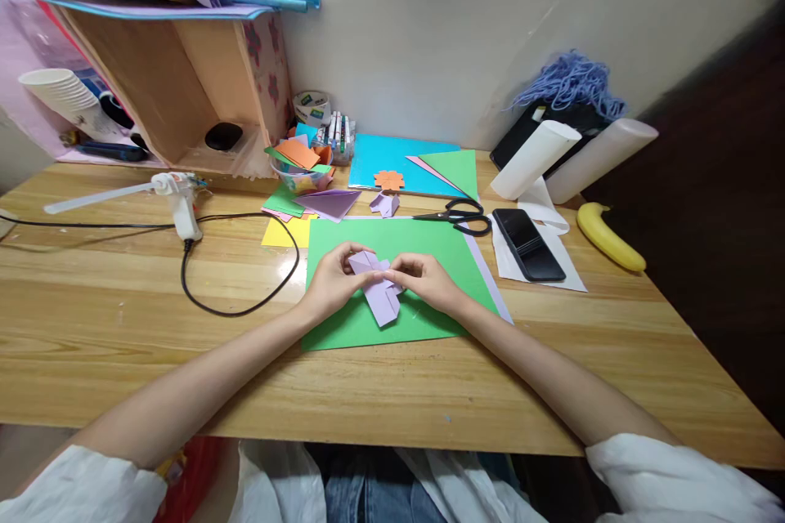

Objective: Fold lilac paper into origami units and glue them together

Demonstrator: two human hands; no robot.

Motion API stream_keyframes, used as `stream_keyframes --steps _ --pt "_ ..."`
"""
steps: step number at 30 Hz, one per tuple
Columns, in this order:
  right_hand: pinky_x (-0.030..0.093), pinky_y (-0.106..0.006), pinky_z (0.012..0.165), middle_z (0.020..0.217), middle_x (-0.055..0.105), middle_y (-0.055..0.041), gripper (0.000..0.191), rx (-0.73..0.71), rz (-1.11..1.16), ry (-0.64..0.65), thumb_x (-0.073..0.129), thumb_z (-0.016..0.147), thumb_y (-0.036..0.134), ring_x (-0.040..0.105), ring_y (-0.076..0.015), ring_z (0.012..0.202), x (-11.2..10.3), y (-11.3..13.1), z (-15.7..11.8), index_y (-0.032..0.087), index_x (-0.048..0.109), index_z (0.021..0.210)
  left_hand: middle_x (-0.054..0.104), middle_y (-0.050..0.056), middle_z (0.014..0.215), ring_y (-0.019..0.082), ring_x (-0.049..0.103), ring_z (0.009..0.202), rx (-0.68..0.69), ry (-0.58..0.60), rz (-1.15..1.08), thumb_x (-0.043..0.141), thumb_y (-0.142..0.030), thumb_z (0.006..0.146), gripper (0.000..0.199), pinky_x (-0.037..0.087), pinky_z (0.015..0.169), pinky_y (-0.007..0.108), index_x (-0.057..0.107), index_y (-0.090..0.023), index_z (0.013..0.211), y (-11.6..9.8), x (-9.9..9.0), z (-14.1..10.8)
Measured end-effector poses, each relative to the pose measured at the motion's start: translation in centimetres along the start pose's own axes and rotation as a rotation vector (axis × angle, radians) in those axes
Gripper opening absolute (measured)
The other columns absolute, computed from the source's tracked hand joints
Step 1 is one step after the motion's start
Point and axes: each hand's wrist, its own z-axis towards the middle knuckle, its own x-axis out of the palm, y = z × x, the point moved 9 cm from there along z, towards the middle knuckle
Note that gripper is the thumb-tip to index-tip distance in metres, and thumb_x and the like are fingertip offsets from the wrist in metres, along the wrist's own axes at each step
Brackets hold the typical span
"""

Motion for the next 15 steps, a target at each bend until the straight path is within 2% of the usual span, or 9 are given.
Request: stream_keyframes --steps 9,15 --pt "0.037 -0.022 0.054 0.066 0.055 0.0004 0.025 -0.003 -0.027 -0.012 0.061 0.075 0.039 0.049 -0.0096 0.058 0.0 -0.2 0.0 0.014 0.058 0.073 0.06 0.001 0.078 0.013 0.056 0.065 0.037 0.002 0.106 0.07 -0.033 0.063 0.038 0.044 0.055 0.022 0.054 -0.015 0.092 -0.7 0.0 -0.3" --pt "0.04 -0.022 0.055 0.063 0.057 0.0002 0.024 -0.016 -0.073 0.013 0.063 0.073 0.037 0.053 -0.0109 0.058 0.2 0.0 -0.1 0.014 0.056 0.069 0.058 0.002 0.08 0.012 0.053 0.064 0.078 0.068 0.181 0.067 -0.033 0.067 0.036 0.041 0.053 0.02 0.054 -0.014 0.095 -1.2 0.7 -0.6"
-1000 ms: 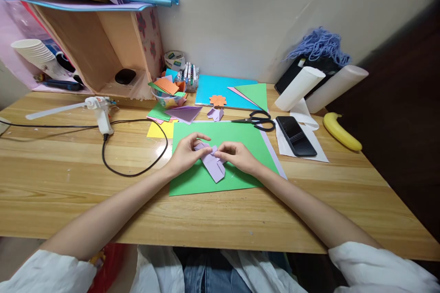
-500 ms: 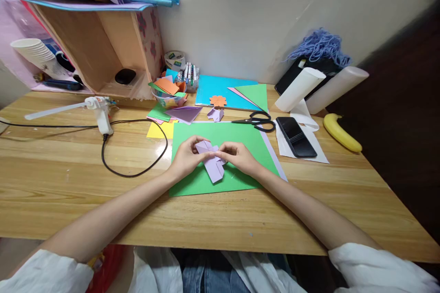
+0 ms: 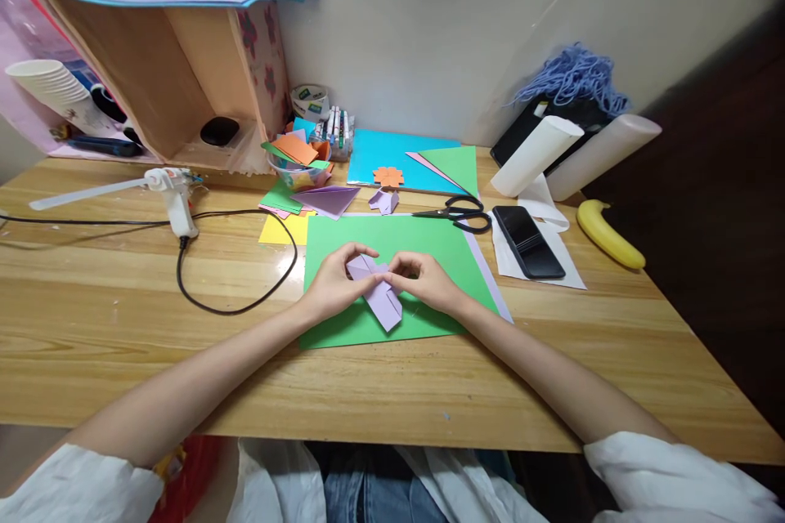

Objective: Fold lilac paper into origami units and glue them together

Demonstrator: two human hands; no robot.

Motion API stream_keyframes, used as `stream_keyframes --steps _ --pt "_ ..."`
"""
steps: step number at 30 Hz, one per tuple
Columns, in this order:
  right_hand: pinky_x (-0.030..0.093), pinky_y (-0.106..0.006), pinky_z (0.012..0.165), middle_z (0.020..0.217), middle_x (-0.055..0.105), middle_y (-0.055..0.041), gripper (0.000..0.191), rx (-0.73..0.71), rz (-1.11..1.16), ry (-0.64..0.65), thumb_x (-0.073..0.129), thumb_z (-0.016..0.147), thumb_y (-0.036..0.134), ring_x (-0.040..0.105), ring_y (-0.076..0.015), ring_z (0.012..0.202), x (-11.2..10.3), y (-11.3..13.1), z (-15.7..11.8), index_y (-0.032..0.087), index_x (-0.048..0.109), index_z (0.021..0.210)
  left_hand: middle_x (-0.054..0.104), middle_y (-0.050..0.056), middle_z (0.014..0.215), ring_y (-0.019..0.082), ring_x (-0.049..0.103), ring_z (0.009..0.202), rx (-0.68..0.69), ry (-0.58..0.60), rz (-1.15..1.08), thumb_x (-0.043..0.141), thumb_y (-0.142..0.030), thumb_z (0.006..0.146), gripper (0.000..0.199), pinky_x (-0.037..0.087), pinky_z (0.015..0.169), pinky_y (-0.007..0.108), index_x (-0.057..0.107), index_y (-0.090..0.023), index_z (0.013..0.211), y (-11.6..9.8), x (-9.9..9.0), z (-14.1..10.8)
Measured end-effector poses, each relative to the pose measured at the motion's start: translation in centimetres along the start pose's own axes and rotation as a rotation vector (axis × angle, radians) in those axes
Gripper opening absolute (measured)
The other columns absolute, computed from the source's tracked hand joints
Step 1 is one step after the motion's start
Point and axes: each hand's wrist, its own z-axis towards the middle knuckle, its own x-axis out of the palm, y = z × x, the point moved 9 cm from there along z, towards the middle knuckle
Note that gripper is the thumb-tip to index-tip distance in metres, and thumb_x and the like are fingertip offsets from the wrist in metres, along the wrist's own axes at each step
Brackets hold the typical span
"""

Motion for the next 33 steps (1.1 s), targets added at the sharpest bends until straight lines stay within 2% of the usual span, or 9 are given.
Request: stream_keyframes --steps 5,10,14,20,27,30,33 --pt "0.037 -0.022 0.054 0.06 0.054 0.0013 0.023 0.002 0.04 0.054 0.06 0.076 0.034 0.049 -0.0099 0.057 0.2 0.1 0.1 0.014 0.055 0.066 0.056 0.001 0.078 0.011 0.049 0.06 0.031 0.057 0.031 0.066 -0.036 0.068 0.04 0.037 0.05 0.019 0.054 -0.014 0.099 -0.2 0.3 0.1" --pt "0.034 -0.022 0.054 0.06 0.049 0.0024 0.026 -0.005 -0.004 0.095 0.053 0.08 0.036 0.045 -0.0091 0.057 0.4 0.2 0.1 0.014 0.054 0.066 0.054 -0.001 0.075 0.01 0.048 0.058 0.006 0.077 0.028 0.066 -0.032 0.068 0.04 0.037 0.05 0.019 0.053 -0.014 0.102 0.1 0.3 0.2" --pt "0.037 -0.022 0.056 0.063 0.054 0.0008 0.021 -0.01 -0.055 0.117 0.056 0.078 0.034 0.049 -0.0104 0.06 0.6 0.5 0.0 0.014 0.055 0.07 0.054 0.0 0.075 0.01 0.049 0.06 -0.003 0.058 0.01 0.066 -0.03 0.068 0.038 0.038 0.051 0.019 0.053 -0.014 0.099 0.3 0.2 0.1" --pt "0.039 -0.023 0.056 0.061 0.057 -0.0003 0.021 -0.009 -0.085 0.117 0.058 0.076 0.031 0.05 -0.0107 0.058 0.5 0.5 -0.1 0.014 0.055 0.065 0.055 0.001 0.082 0.01 0.049 0.06 0.017 0.068 -0.027 0.066 -0.03 0.068 0.036 0.038 0.051 0.02 0.051 -0.015 0.098 0.4 0.5 0.0" --pt "0.036 -0.022 0.056 0.059 0.053 0.0014 0.024 0.001 -0.066 0.132 0.057 0.076 0.033 0.047 -0.0099 0.058 0.3 0.3 0.0 0.014 0.056 0.063 0.052 -0.003 0.069 0.009 0.045 0.054 -0.005 0.119 -0.07 0.067 -0.029 0.068 0.039 0.034 0.047 0.018 0.05 -0.015 0.1 0.4 0.8 0.1" --pt "0.035 -0.022 0.055 0.06 0.051 0.0017 0.026 0.013 -0.024 0.113 0.053 0.079 0.035 0.045 -0.0095 0.057 0.2 0.4 0.1 0.014 0.056 0.066 0.053 -0.002 0.075 0.01 0.049 0.06 -0.012 0.077 -0.085 0.067 -0.029 0.067 0.038 0.038 0.052 0.019 0.051 -0.015 0.099 0.4 0.4 0.2" --pt "0.036 -0.022 0.056 0.063 0.05 0.0013 0.031 0.018 0.011 0.082 0.045 0.084 0.038 0.044 -0.0095 0.059 0.1 0.5 0.1 0.014 0.057 0.069 0.053 -0.002 0.074 0.011 0.05 0.064 -0.037 -0.028 -0.075 0.066 -0.03 0.068 0.034 0.04 0.056 0.02 0.053 -0.015 0.096 0.6 -0.4 0.3"
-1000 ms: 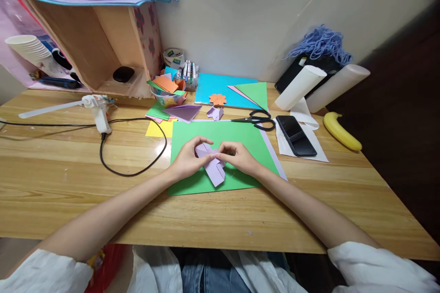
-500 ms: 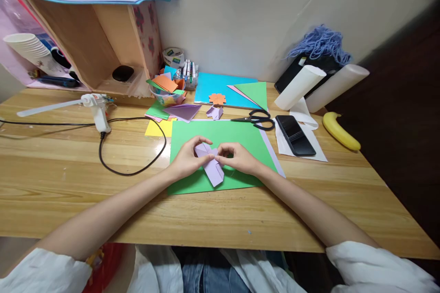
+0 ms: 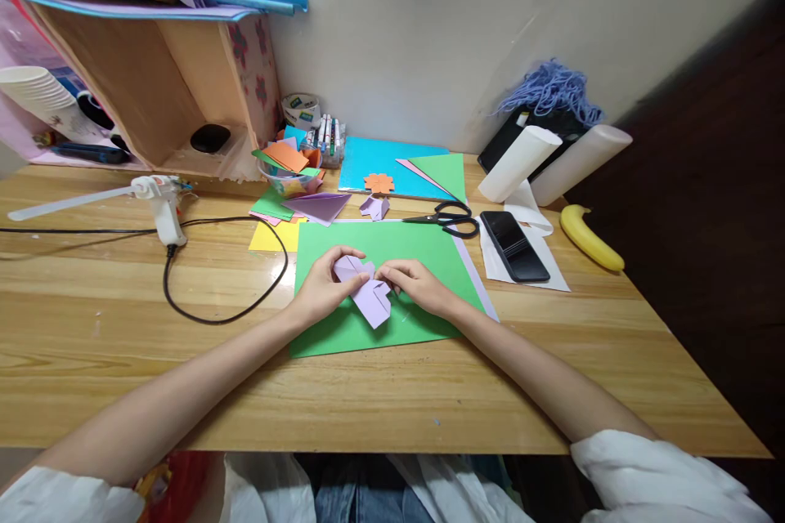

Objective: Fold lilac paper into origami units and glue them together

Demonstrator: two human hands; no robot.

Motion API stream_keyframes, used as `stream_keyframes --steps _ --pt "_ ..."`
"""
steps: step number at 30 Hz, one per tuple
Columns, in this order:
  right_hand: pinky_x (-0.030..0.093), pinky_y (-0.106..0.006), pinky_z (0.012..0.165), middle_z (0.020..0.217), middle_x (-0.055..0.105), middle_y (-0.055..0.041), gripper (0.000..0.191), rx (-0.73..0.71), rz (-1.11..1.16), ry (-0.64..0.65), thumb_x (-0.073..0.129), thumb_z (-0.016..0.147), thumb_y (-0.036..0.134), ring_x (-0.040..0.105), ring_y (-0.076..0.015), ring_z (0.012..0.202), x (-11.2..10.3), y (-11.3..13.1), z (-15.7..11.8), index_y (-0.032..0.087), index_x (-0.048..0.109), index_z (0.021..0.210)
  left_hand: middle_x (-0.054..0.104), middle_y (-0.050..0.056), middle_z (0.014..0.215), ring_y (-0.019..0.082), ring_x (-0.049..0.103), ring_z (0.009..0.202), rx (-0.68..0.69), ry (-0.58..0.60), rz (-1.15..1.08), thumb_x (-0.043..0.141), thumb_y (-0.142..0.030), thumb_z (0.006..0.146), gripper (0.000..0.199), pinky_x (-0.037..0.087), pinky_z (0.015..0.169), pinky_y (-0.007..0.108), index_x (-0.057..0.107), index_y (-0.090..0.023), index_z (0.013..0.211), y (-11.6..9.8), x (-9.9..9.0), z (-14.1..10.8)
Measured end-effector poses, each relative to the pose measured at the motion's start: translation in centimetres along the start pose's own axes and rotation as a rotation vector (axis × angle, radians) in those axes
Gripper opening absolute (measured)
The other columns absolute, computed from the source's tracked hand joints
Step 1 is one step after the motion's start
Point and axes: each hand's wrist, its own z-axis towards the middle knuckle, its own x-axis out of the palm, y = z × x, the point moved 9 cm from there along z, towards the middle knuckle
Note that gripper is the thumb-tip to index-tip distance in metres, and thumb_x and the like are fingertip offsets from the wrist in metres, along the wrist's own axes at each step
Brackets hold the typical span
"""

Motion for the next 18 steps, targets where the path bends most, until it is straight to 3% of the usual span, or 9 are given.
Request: stream_keyframes --steps 6,10,18 --pt "0.036 -0.022 0.053 0.065 0.05 0.0009 0.029 0.049 0.028 -0.044 0.058 0.075 0.043 0.046 -0.0103 0.059 -0.2 -1.1 0.1 0.014 0.055 0.074 0.058 0.0 0.079 0.013 0.053 0.069 -0.02 -0.161 0.003 0.066 -0.032 0.067 0.036 0.043 0.06 0.022 0.055 -0.015 0.096 -0.1 -1.1 -0.3" --pt "0.034 -0.021 0.052 0.065 0.049 0.0015 0.03 0.037 0.093 -0.108 0.059 0.074 0.044 0.045 -0.0096 0.058 -0.9 -1.4 0.2 0.015 0.053 0.072 0.061 0.002 0.08 0.015 0.057 0.072 -0.084 -0.059 -0.071 0.068 -0.032 0.064 0.04 0.045 0.063 0.023 0.055 -0.013 0.098 0.1 -0.4 -0.2" --pt "0.031 -0.021 0.051 0.064 0.05 0.0019 0.03 0.045 0.017 -0.026 0.063 0.071 0.044 0.044 -0.0092 0.058 -0.1 -1.1 0.0 0.014 0.057 0.071 0.063 0.003 0.067 0.014 0.055 0.064 -0.104 0.042 0.09 0.066 -0.04 0.066 0.029 0.039 0.056 0.022 0.067 -0.012 0.073 -0.2 0.4 -0.5"
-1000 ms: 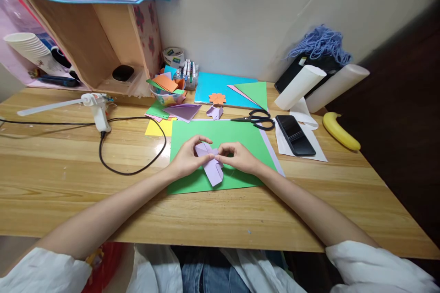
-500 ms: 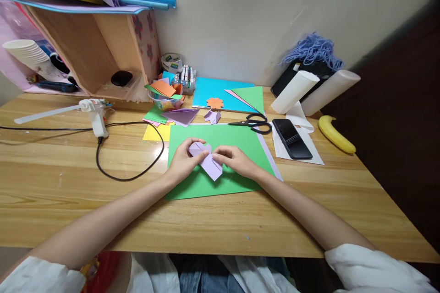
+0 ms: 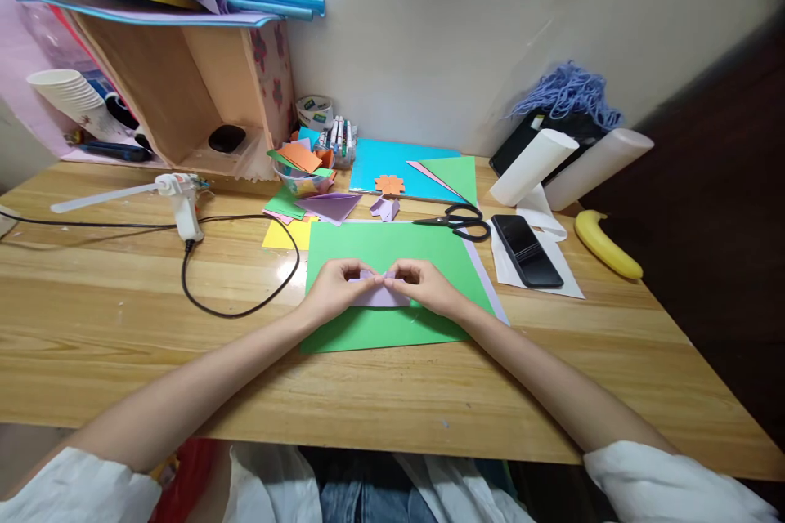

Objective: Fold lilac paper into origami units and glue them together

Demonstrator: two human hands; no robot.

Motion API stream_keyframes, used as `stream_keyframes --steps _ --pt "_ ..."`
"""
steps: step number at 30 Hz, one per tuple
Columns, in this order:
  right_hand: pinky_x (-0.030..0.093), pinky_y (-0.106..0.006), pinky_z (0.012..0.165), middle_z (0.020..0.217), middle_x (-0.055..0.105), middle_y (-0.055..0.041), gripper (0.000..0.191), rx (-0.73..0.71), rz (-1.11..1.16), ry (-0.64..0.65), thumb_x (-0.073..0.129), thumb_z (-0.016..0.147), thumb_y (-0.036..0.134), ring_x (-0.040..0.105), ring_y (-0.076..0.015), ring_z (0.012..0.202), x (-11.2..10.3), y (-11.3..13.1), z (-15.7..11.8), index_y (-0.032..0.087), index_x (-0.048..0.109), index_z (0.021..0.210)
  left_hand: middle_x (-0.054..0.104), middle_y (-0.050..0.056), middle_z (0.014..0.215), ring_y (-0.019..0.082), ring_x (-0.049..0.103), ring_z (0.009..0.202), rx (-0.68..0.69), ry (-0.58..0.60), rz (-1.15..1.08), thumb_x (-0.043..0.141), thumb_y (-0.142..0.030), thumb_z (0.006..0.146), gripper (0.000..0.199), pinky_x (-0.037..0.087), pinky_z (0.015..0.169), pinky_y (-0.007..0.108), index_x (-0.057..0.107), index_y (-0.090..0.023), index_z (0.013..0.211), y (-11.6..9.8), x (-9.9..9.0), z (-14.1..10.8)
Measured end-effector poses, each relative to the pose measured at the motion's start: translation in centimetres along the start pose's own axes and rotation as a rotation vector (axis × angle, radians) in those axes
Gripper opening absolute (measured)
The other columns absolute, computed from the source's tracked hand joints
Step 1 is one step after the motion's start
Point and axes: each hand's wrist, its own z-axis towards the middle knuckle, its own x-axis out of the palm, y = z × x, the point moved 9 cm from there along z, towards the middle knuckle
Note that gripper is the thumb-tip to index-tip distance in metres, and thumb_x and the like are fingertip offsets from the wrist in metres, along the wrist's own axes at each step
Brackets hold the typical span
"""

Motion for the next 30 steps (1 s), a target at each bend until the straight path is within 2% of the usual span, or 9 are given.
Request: stream_keyframes --steps 6,9,19,30 --pt "0.034 -0.022 0.054 0.063 0.052 0.0008 0.036 0.072 0.152 -0.041 0.054 0.075 0.049 0.044 -0.0097 0.058 -0.9 -0.2 0.3 0.014 0.059 0.07 0.062 0.001 0.066 0.011 0.052 0.058 -0.061 0.02 -0.071 0.066 -0.041 0.064 0.029 0.035 0.049 0.019 0.066 -0.013 0.073 0.7 -0.2 0.4" --pt "0.032 -0.021 0.052 0.057 0.047 0.0026 0.037 0.128 0.234 0.034 0.055 0.075 0.049 0.041 -0.008 0.053 -0.5 -0.1 0.3 0.014 0.057 0.064 0.061 0.001 0.064 0.01 0.05 0.056 -0.094 0.043 -0.106 0.067 -0.041 0.063 0.029 0.033 0.046 0.018 0.066 -0.013 0.072 0.8 -0.3 0.4" --pt "0.037 -0.023 0.058 0.066 0.056 0.0003 0.03 0.154 0.13 0.145 0.066 0.067 0.043 0.046 -0.0095 0.061 -0.1 0.7 -0.1 0.014 0.065 0.074 0.059 0.001 0.058 0.01 0.048 0.052 -0.081 0.076 -0.074 0.068 -0.038 0.062 0.027 0.032 0.044 0.018 0.067 -0.012 0.069 0.5 0.0 0.4" --pt "0.038 -0.023 0.055 0.062 0.057 0.0009 0.029 0.166 0.13 0.167 0.071 0.061 0.041 0.048 -0.0091 0.058 0.2 0.6 -0.2 0.014 0.065 0.069 0.06 0.001 0.059 0.011 0.049 0.055 -0.006 0.122 0.009 0.067 -0.041 0.063 0.028 0.035 0.047 0.019 0.068 -0.013 0.068 -0.1 0.3 0.3"
